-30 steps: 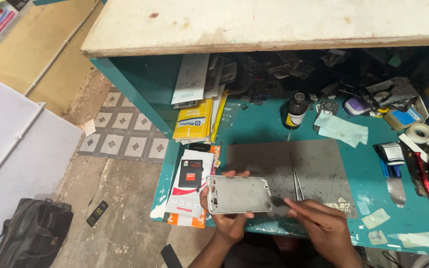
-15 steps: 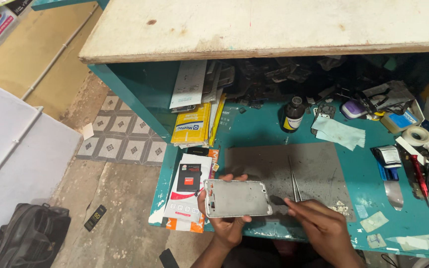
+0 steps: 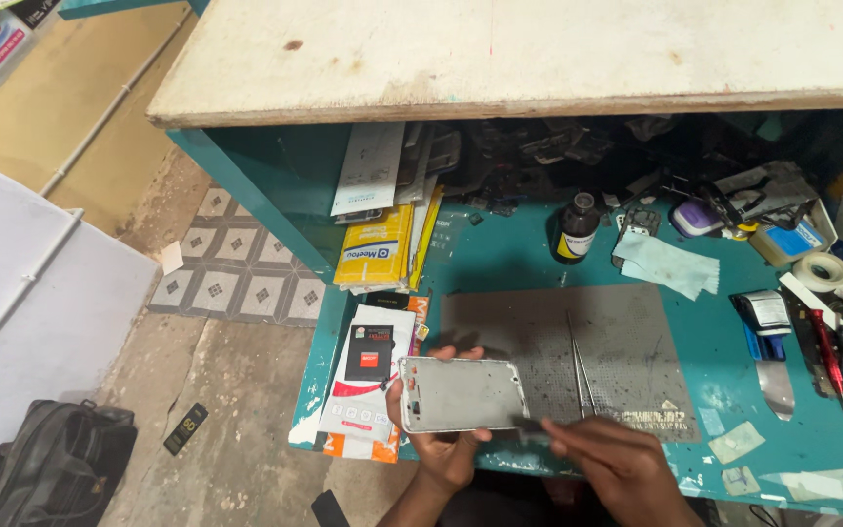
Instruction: The person cleans the inside of a disassembled smartphone frame using a liquid solvent and tweezers. They repeatedly apply the liquid from a bottle and scrape the interior surfaces with the tweezers to remove residue.
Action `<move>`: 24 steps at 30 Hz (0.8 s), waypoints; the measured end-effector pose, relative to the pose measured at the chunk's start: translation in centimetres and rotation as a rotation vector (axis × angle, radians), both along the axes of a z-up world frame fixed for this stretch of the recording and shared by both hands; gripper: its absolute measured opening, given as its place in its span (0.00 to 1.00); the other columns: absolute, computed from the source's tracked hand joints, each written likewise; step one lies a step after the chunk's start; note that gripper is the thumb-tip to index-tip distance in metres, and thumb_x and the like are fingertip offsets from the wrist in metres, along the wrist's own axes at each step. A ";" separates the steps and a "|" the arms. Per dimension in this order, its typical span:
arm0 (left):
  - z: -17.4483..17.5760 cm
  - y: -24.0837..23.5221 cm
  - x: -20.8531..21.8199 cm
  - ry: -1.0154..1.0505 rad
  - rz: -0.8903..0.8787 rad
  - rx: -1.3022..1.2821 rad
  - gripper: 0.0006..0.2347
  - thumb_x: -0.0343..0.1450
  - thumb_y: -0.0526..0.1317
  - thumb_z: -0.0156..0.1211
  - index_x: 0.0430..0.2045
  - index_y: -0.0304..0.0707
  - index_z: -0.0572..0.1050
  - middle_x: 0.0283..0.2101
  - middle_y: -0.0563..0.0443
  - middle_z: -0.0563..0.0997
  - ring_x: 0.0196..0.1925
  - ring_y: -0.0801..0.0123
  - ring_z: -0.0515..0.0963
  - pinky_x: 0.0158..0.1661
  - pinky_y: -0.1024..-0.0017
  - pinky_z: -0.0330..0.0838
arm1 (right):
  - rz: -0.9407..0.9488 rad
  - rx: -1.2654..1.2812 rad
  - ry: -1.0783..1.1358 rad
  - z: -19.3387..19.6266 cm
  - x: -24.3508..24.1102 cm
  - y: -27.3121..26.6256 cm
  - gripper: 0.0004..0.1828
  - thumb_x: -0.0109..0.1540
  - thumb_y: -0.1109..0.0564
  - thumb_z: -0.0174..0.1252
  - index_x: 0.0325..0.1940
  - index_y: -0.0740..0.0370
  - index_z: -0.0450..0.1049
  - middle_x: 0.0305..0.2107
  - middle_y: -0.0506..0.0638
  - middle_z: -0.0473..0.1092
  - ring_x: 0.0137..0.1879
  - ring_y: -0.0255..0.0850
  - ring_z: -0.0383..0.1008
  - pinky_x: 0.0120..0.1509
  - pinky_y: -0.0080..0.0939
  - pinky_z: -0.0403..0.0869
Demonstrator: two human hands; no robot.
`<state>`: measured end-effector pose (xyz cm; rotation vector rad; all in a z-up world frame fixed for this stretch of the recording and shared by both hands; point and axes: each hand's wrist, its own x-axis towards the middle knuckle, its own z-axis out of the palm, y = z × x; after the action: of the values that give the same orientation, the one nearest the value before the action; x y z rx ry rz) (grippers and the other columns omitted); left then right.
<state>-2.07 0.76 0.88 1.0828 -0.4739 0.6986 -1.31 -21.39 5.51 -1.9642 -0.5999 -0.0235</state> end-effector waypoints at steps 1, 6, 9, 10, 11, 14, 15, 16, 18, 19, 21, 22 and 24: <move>0.0 0.0 0.0 -0.004 0.006 0.013 0.44 0.73 0.38 0.70 0.72 0.58 0.36 0.71 0.31 0.58 0.71 0.35 0.69 0.66 0.39 0.69 | 0.025 0.013 0.088 0.0 -0.1 -0.1 0.22 0.54 0.65 0.68 0.53 0.57 0.83 0.30 0.49 0.81 0.33 0.36 0.83 0.36 0.34 0.79; 0.0 0.0 0.0 -0.018 -0.015 0.051 0.43 0.74 0.36 0.71 0.72 0.59 0.37 0.71 0.31 0.59 0.71 0.35 0.69 0.67 0.38 0.70 | -0.132 0.026 -0.011 -0.1 0.2 -0.4 0.21 0.56 0.65 0.64 0.53 0.56 0.81 0.30 0.49 0.81 0.35 0.37 0.80 0.36 0.34 0.79; 0.1 0.0 -0.1 -0.026 -0.006 0.057 0.43 0.73 0.37 0.70 0.72 0.59 0.38 0.71 0.31 0.58 0.72 0.35 0.69 0.66 0.39 0.70 | -0.061 -0.025 -0.070 -0.2 0.2 -0.1 0.23 0.56 0.65 0.64 0.55 0.57 0.81 0.30 0.49 0.82 0.36 0.35 0.82 0.38 0.33 0.80; 0.1 0.1 -0.1 -0.013 -0.015 0.032 0.43 0.73 0.37 0.71 0.72 0.59 0.37 0.71 0.31 0.58 0.71 0.35 0.69 0.66 0.38 0.70 | -0.002 -0.038 -0.090 -0.2 0.1 0.1 0.23 0.56 0.66 0.64 0.56 0.57 0.80 0.30 0.49 0.82 0.36 0.34 0.84 0.39 0.33 0.80; 0.1 0.1 -0.1 0.000 -0.023 0.007 0.44 0.73 0.37 0.71 0.72 0.60 0.36 0.71 0.31 0.57 0.71 0.36 0.69 0.65 0.38 0.71 | 0.033 -0.013 -0.044 -0.1 0.1 0.1 0.23 0.55 0.65 0.65 0.55 0.57 0.81 0.31 0.49 0.82 0.35 0.35 0.83 0.38 0.33 0.81; -0.1 0.2 -0.3 0.009 -0.022 0.011 0.43 0.73 0.36 0.71 0.72 0.59 0.36 0.71 0.30 0.58 0.71 0.35 0.69 0.67 0.38 0.70 | 0.055 0.035 0.029 0.0 -0.1 -0.1 0.23 0.54 0.65 0.67 0.55 0.56 0.82 0.31 0.49 0.81 0.35 0.37 0.82 0.37 0.34 0.81; -0.1 0.2 -0.2 0.003 -0.019 0.025 0.43 0.73 0.36 0.71 0.72 0.59 0.37 0.71 0.30 0.58 0.71 0.35 0.69 0.67 0.38 0.69 | 0.005 0.034 0.001 0.0 0.0 -0.2 0.24 0.55 0.66 0.66 0.55 0.56 0.81 0.30 0.49 0.80 0.36 0.37 0.82 0.37 0.35 0.81; -0.2 0.3 -0.1 -0.005 -0.019 0.028 0.43 0.73 0.37 0.71 0.72 0.59 0.37 0.72 0.30 0.57 0.72 0.35 0.69 0.68 0.38 0.69 | -0.045 0.033 -0.027 -0.1 0.2 -0.2 0.24 0.55 0.66 0.65 0.55 0.55 0.81 0.30 0.49 0.80 0.36 0.37 0.82 0.38 0.35 0.81; -0.4 0.1 -0.2 -0.011 -0.024 0.031 0.43 0.73 0.38 0.71 0.72 0.60 0.36 0.72 0.31 0.57 0.73 0.35 0.68 0.69 0.38 0.69 | -0.089 -0.007 -0.108 -0.3 0.2 -0.1 0.24 0.55 0.66 0.64 0.56 0.56 0.80 0.31 0.50 0.81 0.37 0.36 0.83 0.40 0.35 0.81; -0.4 0.1 -0.2 -0.013 -0.019 0.032 0.43 0.73 0.38 0.71 0.72 0.60 0.37 0.72 0.31 0.57 0.72 0.35 0.68 0.68 0.38 0.69 | -0.109 -0.027 -0.154 -0.4 0.3 0.0 0.24 0.55 0.67 0.63 0.56 0.57 0.80 0.32 0.50 0.81 0.37 0.35 0.84 0.40 0.35 0.81; -0.4 0.1 -0.2 -0.018 -0.009 0.034 0.44 0.73 0.38 0.72 0.72 0.60 0.37 0.72 0.30 0.58 0.72 0.35 0.69 0.67 0.39 0.70 | -0.037 -0.033 -0.136 -0.4 0.3 0.2 0.24 0.55 0.67 0.63 0.56 0.57 0.80 0.32 0.50 0.82 0.39 0.36 0.82 0.42 0.35 0.81; -0.3 0.1 -0.2 -0.001 -0.018 0.023 0.44 0.72 0.38 0.72 0.73 0.60 0.37 0.71 0.30 0.58 0.71 0.35 0.69 0.66 0.39 0.70 | -0.001 -0.036 -0.127 -0.5 0.2 0.2 0.24 0.55 0.67 0.63 0.56 0.57 0.81 0.31 0.49 0.83 0.39 0.37 0.81 0.42 0.35 0.81; -0.3 0.2 -0.3 0.034 -0.028 -0.002 0.46 0.71 0.39 0.72 0.73 0.60 0.36 0.71 0.30 0.58 0.70 0.35 0.69 0.64 0.40 0.72 | 0.012 -0.018 0.038 -0.4 -0.1 -0.1 0.23 0.54 0.66 0.66 0.54 0.56 0.82 0.32 0.50 0.82 0.38 0.38 0.82 0.41 0.36 0.82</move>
<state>-2.35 0.92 0.54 1.0829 -0.4587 0.6546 -1.40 -21.44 5.10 -1.9742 -0.5886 0.0270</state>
